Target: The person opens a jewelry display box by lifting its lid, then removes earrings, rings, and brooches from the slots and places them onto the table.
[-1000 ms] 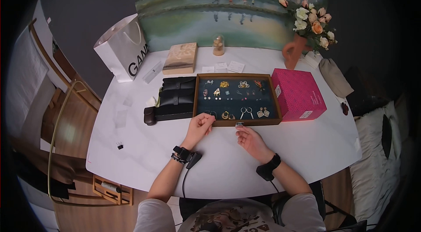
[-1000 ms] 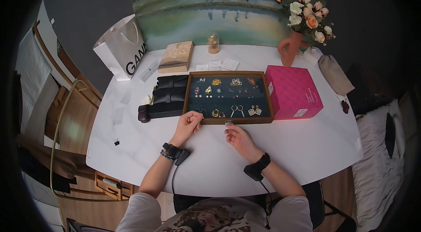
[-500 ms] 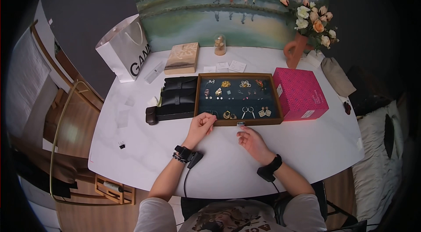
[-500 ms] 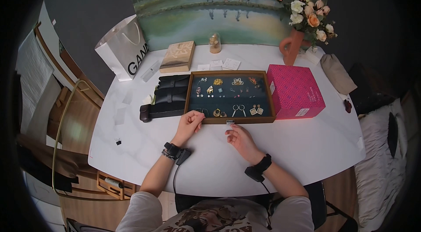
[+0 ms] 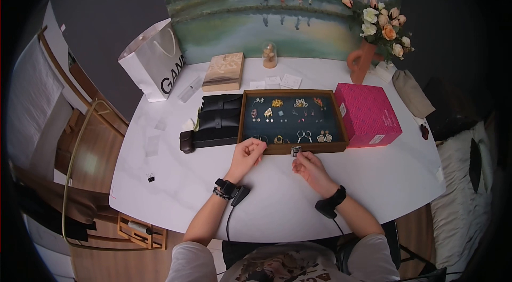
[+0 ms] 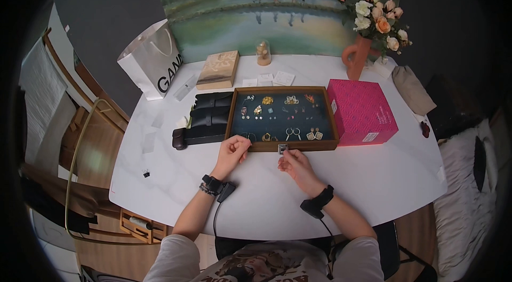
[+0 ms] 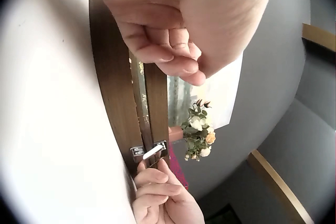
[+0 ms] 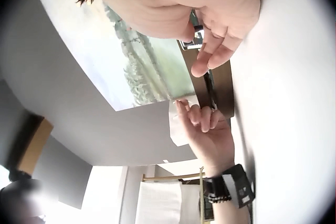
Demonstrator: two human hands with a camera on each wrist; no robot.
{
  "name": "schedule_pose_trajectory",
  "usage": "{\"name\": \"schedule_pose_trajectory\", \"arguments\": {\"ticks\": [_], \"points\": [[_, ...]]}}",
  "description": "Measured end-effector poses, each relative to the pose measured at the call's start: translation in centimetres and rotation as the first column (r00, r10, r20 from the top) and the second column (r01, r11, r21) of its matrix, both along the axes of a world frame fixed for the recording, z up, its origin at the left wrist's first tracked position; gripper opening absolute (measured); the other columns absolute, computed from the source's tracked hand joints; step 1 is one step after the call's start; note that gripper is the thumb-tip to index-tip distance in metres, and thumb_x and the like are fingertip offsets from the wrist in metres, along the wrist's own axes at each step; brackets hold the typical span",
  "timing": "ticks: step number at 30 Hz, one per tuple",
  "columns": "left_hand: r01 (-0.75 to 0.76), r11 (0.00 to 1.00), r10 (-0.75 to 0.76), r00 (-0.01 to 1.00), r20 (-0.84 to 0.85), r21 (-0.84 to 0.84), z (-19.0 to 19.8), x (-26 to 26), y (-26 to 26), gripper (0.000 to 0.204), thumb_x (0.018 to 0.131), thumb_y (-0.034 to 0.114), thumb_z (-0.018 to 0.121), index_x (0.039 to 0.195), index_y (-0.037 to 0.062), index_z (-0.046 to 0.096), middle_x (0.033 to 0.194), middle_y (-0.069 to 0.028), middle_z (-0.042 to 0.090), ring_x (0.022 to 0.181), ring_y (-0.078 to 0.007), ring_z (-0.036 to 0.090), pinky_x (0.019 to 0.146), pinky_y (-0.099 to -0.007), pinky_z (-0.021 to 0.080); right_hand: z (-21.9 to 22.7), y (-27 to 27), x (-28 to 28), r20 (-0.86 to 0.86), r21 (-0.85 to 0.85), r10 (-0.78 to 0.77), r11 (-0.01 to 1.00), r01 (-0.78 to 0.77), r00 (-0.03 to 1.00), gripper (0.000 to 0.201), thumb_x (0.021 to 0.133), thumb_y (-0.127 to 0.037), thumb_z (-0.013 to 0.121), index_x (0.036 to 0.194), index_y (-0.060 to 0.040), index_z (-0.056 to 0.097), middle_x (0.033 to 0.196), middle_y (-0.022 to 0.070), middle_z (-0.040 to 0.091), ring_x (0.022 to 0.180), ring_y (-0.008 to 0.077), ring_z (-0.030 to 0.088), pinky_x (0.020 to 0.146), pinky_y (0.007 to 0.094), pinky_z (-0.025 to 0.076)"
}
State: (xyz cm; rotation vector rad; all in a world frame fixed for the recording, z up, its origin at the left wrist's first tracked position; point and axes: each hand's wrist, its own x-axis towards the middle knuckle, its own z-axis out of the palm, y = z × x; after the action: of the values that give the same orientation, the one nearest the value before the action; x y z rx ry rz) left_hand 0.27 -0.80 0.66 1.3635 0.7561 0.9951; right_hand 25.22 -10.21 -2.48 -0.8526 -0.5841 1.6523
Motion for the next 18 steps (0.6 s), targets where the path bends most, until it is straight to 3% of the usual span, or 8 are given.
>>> {"name": "schedule_pose_trajectory", "arguments": {"ticks": [2,8,10,12,14,16,17,18], "points": [[0.084,0.996,-0.084,0.996,0.009,0.015,0.4,-0.1,-0.3,0.015,0.107,0.019,0.068,0.101,0.0046,0.071,0.069,0.005,0.064,0.056,-0.0004,0.052,0.051,-0.0187,0.037,0.7,0.0,-0.5,0.26,0.055,-0.107,0.994,0.096,0.96,0.027,0.112,-0.033,0.059,0.102,-0.0076,0.059,0.094,0.0085,0.07,0.084,0.0162,0.069,0.079,0.0317,0.056],[0.172,0.985,-0.175,0.976,-0.13,-0.035,-0.4,0.0,0.1,0.013,0.106,0.016,0.068,0.105,0.0036,0.072,0.073,0.004,0.067,0.066,-0.0015,0.059,0.059,-0.0192,0.044,7.3,1.6,0.0,0.318,0.327,-0.231,0.937,0.122,0.919,0.03,0.113,-0.033,0.057,0.097,-0.0073,0.06,0.081,0.0072,0.069,0.074,0.014,0.068,0.073,0.0303,0.056],[0.168,0.985,-0.171,0.98,-0.105,-0.032,-1.1,0.1,0.1,0.013,0.105,0.015,0.068,0.105,0.0033,0.072,0.076,0.0035,0.068,0.069,-0.0019,0.061,0.062,-0.0192,0.046,10.2,2.5,0.2,0.271,0.343,-0.266,0.925,0.165,0.925,0.029,0.112,-0.03,0.058,0.095,-0.0069,0.061,0.078,0.0055,0.068,0.069,0.0108,0.066,0.068,0.0262,0.053],[0.164,0.986,-0.165,0.983,-0.076,-0.023,-1.3,0.0,0.3,0.012,0.105,0.015,0.068,0.106,0.0029,0.072,0.078,0.0029,0.07,0.071,-0.0024,0.064,0.064,-0.0191,0.048,11.4,3.2,0.7,0.497,0.485,-0.365,0.869,0.097,0.787,0.03,0.112,-0.023,0.059,0.085,-0.009,0.059,0.073,0.0029,0.067,0.059,0.008,0.059,0.058,0.0232,0.048],[0.159,0.987,-0.161,0.985,-0.066,-0.029,-1.5,0.1,0.2,0.012,0.105,0.013,0.068,0.109,0.0019,0.072,0.083,0.001,0.073,0.076,-0.0037,0.067,0.068,-0.0198,0.05,9.8,3.0,1.0,0.583,0.481,-0.347,0.876,0.033,0.735,0.029,0.108,-0.027,0.065,0.089,-0.0049,0.065,0.07,0.0018,0.068,0.059,0.0051,0.06,0.056,0.0212,0.046],[0.153,0.988,-0.154,0.986,-0.057,-0.025,-1.8,0.2,0.2,0.012,0.105,0.013,0.068,0.11,0.0014,0.071,0.085,0.0,0.074,0.078,-0.004,0.068,0.07,-0.0203,0.051,8.7,2.0,0.9,0.901,0.165,-0.083,0.974,-0.158,0.427,0.03,0.106,-0.032,0.068,0.098,-0.0031,0.07,0.067,0.0009,0.069,0.06,0.0039,0.062,0.056,0.0214,0.046],[0.15,0.988,-0.151,0.987,-0.058,-0.02,-1.9,0.2,0.2,0.013,0.105,0.012,0.067,0.111,0.001,0.071,0.086,-0.0009,0.076,0.079,-0.0044,0.069,0.072,-0.0209,0.052,6.7,1.8,0.9,0.903,0.081,-0.013,0.987,-0.139,0.43,0.03,0.103,-0.032,0.072,0.106,-0.0019,0.072,0.064,0.004,0.071,0.058,0.0102,0.067,0.055,0.0263,0.049],[0.148,0.989,-0.149,0.987,-0.055,-0.022,-1.7,0.2,0.1,0.013,0.105,0.012,0.067,0.111,0.001,0.071,0.086,-0.0009,0.076,0.079,-0.0044,0.069,0.072,-0.0209,0.052,6.3,1.2,0.6,0.904,0.078,-0.01,0.987,-0.141,0.427,0.03,0.103,-0.032,0.072,0.106,-0.0019,0.072,0.064,0.004,0.071,0.058,0.0102,0.067,0.055,0.0263,0.049]]}}
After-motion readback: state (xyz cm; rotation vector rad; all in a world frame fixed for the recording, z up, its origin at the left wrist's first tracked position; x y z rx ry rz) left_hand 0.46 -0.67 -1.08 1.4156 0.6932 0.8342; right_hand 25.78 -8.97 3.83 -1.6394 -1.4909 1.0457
